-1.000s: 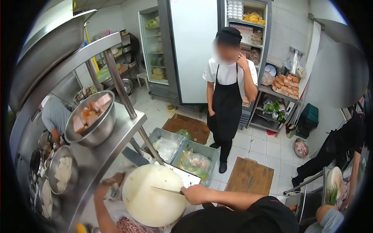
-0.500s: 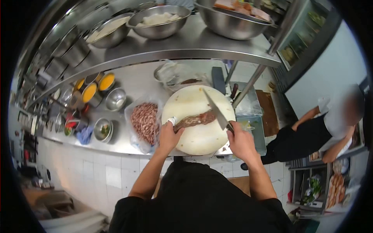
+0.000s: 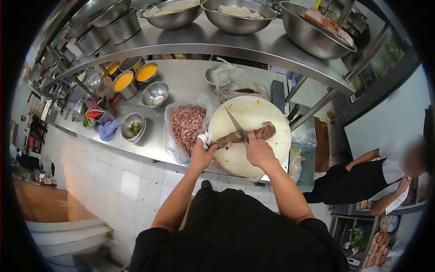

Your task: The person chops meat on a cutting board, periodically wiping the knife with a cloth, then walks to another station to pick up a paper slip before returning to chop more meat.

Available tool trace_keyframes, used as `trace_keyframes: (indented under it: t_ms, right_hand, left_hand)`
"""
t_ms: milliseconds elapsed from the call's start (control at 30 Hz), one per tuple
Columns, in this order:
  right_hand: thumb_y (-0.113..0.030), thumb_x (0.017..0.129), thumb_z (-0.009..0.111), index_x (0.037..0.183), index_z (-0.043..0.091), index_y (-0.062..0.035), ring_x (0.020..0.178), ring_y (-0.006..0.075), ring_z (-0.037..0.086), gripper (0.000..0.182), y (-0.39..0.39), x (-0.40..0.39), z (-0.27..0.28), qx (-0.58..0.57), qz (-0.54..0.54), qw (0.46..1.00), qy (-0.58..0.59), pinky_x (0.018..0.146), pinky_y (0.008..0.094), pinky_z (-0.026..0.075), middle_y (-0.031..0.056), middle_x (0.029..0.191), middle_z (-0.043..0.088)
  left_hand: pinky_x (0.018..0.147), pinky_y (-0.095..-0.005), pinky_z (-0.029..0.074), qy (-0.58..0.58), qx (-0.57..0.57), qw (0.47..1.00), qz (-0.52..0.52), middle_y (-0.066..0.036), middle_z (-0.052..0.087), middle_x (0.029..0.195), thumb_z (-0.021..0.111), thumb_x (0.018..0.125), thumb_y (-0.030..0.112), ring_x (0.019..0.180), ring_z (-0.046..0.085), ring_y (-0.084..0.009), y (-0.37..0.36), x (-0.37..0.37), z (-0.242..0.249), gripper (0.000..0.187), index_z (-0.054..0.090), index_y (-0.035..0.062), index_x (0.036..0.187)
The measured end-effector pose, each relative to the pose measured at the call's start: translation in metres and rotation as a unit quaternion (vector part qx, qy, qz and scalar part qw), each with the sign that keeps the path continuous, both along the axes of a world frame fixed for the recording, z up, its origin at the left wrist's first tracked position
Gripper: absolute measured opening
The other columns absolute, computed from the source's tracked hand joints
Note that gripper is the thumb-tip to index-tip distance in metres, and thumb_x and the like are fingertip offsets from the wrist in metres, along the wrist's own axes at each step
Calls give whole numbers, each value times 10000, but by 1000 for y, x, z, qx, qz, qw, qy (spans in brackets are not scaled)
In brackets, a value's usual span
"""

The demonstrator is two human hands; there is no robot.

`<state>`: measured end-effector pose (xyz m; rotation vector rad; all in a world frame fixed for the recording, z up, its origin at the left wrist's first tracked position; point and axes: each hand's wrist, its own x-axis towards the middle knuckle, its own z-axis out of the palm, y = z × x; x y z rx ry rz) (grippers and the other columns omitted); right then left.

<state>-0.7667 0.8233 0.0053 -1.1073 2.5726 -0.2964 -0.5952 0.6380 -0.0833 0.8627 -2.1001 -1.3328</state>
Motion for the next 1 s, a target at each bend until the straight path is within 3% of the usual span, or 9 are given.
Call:
trace_keyframes:
  t_ms: [100,167,200,333,433,533,633,767,1000]
  right_hand:
    - [-235,1025,561,1395,480,11,854,445,746,451,5,-19,16,-29,49,997,53,785,569,585,299,1054,734]
    - [-236,1032,547,1425,472,20,948,455,740,475,5,-19,115,98,-26,974,-200,862,581,565,303,1043,736]
    - [-259,1039,557,1456,460,14,998,479,721,508,15,-23,119,121,-39,969,-211,910,595,540,313,1034,734]
    - [-272,1043,562,1312,512,6,955,529,703,390,62,-10,58,58,-43,997,-35,872,597,545,339,1005,723]
    - [-254,1027,595,1248,520,-35,880,541,695,320,67,16,71,76,-46,996,0,810,628,537,321,908,718]
    - [-244,1043,565,1191,524,-12,871,485,732,279,57,27,114,119,-58,991,26,792,595,567,291,910,736]
    - [-226,1034,574,1182,521,7,821,473,735,282,51,12,96,52,-7,997,54,750,582,576,262,858,739]
    - [-220,1037,574,1176,524,3,819,438,748,267,55,-5,65,118,53,990,50,739,549,586,236,835,743]
    - [-58,887,656,1139,514,36,779,390,770,305,77,5,125,158,118,980,34,679,468,613,223,789,739]
  left_hand:
    - [853,-373,567,-34,29,999,-32,-121,756,1052,774,893,65,948,724,-215,-4,-2,36,415,654,-1,1285]
    - [864,-401,566,-45,-6,998,-47,-154,756,1057,765,898,75,958,732,-278,-20,-11,27,396,657,-4,1272]
    - [875,-430,566,-59,-44,996,-56,-186,755,1061,755,904,84,968,740,-340,-26,-18,27,379,660,-7,1259]
    - [925,-516,527,-99,-167,971,-142,-220,699,1136,774,899,146,1064,656,-449,-33,-63,44,327,688,-8,1174]
    - [888,-521,516,29,-306,940,-146,-192,665,1115,750,908,157,1084,626,-422,-23,-75,53,261,720,27,1132]
    - [907,-502,507,35,-319,931,-174,-172,654,1139,756,903,160,1080,607,-402,-10,-63,48,231,734,44,1102]
    - [918,-483,504,75,-328,932,-137,-168,651,1135,756,892,142,1060,606,-388,7,-70,43,219,739,49,1089]
    - [935,-472,497,83,-296,929,-206,-155,655,1138,781,853,125,1092,607,-381,10,-78,30,237,740,61,1078]
    - [932,-476,495,77,-304,933,-174,-153,658,1116,801,827,111,1073,612,-382,54,-72,43,229,729,41,1033]
